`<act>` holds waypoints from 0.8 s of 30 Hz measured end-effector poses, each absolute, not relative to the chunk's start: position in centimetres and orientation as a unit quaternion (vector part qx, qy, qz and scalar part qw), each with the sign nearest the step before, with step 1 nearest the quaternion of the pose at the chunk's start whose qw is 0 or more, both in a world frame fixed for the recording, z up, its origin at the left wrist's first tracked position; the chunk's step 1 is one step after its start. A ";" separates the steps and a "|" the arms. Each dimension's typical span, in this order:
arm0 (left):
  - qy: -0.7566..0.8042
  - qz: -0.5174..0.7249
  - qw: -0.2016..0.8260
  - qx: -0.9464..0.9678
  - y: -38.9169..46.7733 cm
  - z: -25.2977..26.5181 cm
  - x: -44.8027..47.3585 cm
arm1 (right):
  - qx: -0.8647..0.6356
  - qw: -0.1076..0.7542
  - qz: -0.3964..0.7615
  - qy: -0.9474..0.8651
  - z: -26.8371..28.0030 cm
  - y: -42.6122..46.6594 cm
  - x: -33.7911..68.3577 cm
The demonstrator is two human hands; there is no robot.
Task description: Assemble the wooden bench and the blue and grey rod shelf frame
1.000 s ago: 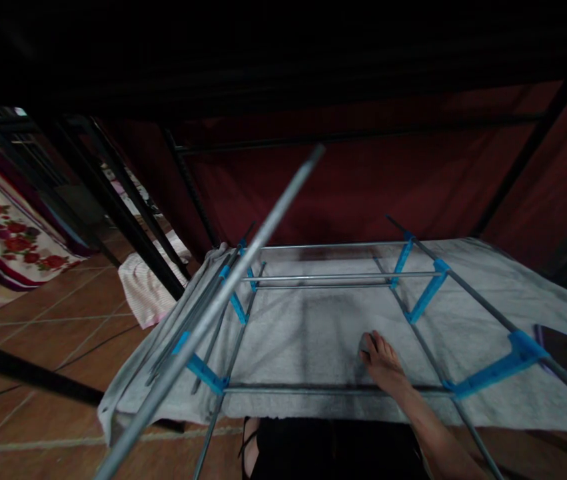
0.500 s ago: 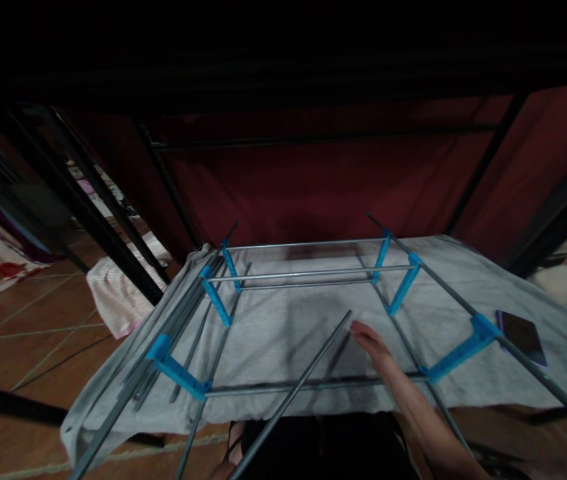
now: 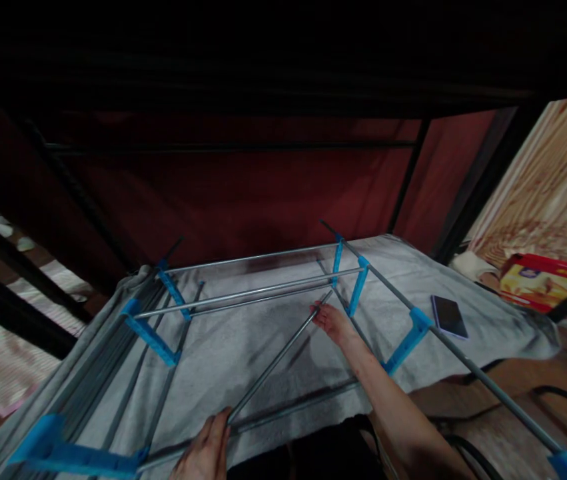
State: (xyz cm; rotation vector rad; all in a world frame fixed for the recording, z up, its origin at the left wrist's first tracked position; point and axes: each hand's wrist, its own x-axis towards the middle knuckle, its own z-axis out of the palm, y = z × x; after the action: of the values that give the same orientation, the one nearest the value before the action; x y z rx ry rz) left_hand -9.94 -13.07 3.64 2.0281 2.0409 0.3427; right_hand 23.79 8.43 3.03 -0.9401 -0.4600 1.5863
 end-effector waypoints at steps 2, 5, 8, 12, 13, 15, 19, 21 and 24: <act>0.700 0.127 0.105 0.695 -10.4 3.7 -8.2 | -0.393 0.596 0.669 -0.206 3.5 9.7 23.9; 0.692 0.124 0.112 0.702 -6.4 4.8 -5.5 | -0.395 0.608 0.655 -0.211 4.2 11.6 24.0; 0.678 0.105 0.129 0.716 -2.6 6.6 -3.3 | -0.396 0.622 0.643 -0.208 4.7 13.4 24.1; 0.651 0.114 0.105 0.743 2.3 8.6 -1.4 | -0.395 0.642 0.625 -0.203 5.4 15.9 24.5; 0.645 0.116 0.096 0.749 3.4 8.9 -1.1 | -0.394 0.647 0.621 -0.202 5.6 16.4 24.6; 0.638 0.117 0.079 0.757 5.3 9.3 -0.7 | -0.393 0.656 0.613 -0.199 6.0 17.4 25.0; 0.637 0.122 0.037 0.760 7.9 9.4 -0.8 | -0.392 0.659 0.612 -0.196 6.4 18.6 25.6; 0.632 0.129 0.018 0.764 8.8 9.3 -1.2 | -0.389 0.654 0.616 -0.204 6.4 19.0 25.6; 0.628 0.125 0.006 0.768 10.0 9.1 -2.0 | -0.381 0.650 0.621 -0.218 6.2 19.5 25.5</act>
State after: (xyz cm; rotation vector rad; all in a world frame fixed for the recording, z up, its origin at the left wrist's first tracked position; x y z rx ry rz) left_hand -2.01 9.97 9.06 2.4027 1.9665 0.3925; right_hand 25.48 19.50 6.16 -0.8650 -0.4945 1.4112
